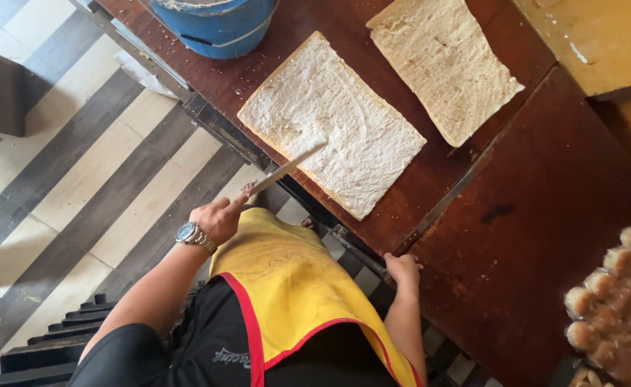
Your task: Applying cream filling and assembling multiple large rectangular bread layers on a production table.
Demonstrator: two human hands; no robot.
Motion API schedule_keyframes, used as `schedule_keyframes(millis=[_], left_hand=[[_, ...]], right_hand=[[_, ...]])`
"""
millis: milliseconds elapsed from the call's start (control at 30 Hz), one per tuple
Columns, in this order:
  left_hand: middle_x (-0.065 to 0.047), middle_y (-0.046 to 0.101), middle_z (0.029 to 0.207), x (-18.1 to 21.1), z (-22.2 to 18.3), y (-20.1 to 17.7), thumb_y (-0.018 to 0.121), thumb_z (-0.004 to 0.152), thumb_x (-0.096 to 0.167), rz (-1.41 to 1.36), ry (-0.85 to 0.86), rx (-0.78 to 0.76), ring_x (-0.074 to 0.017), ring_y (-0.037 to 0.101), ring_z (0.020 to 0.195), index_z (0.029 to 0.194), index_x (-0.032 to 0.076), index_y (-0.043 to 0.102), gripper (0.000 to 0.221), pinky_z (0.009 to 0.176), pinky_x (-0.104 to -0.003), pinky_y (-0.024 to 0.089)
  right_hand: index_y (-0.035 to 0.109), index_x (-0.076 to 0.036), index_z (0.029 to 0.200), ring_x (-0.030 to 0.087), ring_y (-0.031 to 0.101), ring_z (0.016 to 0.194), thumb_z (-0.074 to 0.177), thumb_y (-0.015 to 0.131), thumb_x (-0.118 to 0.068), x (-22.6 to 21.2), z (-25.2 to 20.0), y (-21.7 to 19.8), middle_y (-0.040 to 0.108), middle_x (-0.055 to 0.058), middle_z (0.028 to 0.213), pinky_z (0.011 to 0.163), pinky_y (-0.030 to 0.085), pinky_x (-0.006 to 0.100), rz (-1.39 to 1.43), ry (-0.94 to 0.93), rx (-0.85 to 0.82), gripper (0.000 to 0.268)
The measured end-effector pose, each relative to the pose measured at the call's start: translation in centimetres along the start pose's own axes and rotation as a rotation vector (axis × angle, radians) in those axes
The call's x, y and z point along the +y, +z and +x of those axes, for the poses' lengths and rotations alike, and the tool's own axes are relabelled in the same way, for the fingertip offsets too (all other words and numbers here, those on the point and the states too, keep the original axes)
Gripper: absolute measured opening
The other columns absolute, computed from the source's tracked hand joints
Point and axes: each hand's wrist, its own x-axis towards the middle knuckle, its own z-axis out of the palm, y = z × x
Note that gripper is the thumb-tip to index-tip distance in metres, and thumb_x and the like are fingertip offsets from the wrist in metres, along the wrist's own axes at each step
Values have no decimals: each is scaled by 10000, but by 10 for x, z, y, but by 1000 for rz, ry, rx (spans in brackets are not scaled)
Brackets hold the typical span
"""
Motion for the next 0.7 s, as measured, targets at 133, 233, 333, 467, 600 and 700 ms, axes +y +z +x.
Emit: schedule_keyframes(millis=[133, 233, 333, 467, 600, 700], left_hand=[[-37, 713, 858, -8, -2, -4, 468, 982, 260, 44, -64, -52, -295, 720, 701, 1402, 359, 581, 446, 571, -451, 571], [-80, 724, 899, -14, -3, -22, 425, 1004, 276, 68, -276, -170, -316, 728, 724, 1446, 381, 527, 466, 573, -459, 587], [-110, 736, 909, -27, -11, -37, 398, 1027, 290, 85, -468, -166, -320, 735, 738, 1505, 377, 477, 492, 585, -466, 593], [-92, 745, 910, -28, -7, -48, 425, 1032, 336, 73, -502, -63, -326, 734, 752, 1507, 352, 484, 479, 600, -482, 584], [-64, 752, 966, -30, 3, 9, 442, 1024, 353, -23, -179, -5, -295, 736, 727, 1372, 365, 550, 365, 502, -441, 577], [-43, 746, 884, -10, 14, -3, 393, 1033, 264, 126, -27, -135, -259, 729, 714, 1471, 438, 507, 484, 567, -429, 566]], right_hand=[[679, 63, 1246, 512, 331, 1472, 850, 672, -500, -28, -32, -28, 449, 347, 1510, 1191, 338, 479, -91, -38, -81, 688], [757, 32, 1168, 478, 481, 1390, 859, 680, -509, -33, -40, -38, 552, 305, 1444, 1141, 414, 480, -110, -39, -87, 627], [750, -50, 1178, 412, 712, 1168, 837, 686, -499, -37, -45, -44, 722, 253, 1266, 994, 563, 474, -4, 46, -129, 567], [755, -21, 1149, 383, 745, 1034, 882, 679, -509, -41, -38, -41, 771, 226, 1159, 897, 593, 480, 63, 47, -173, 561], [730, -40, 1228, 372, 663, 1177, 897, 683, -513, -45, -39, -42, 685, 197, 1318, 940, 564, 479, 51, 87, -198, 579], [698, -64, 1282, 359, 607, 1264, 906, 670, -479, -47, -37, -44, 653, 176, 1388, 979, 533, 501, 119, 107, -238, 561]])
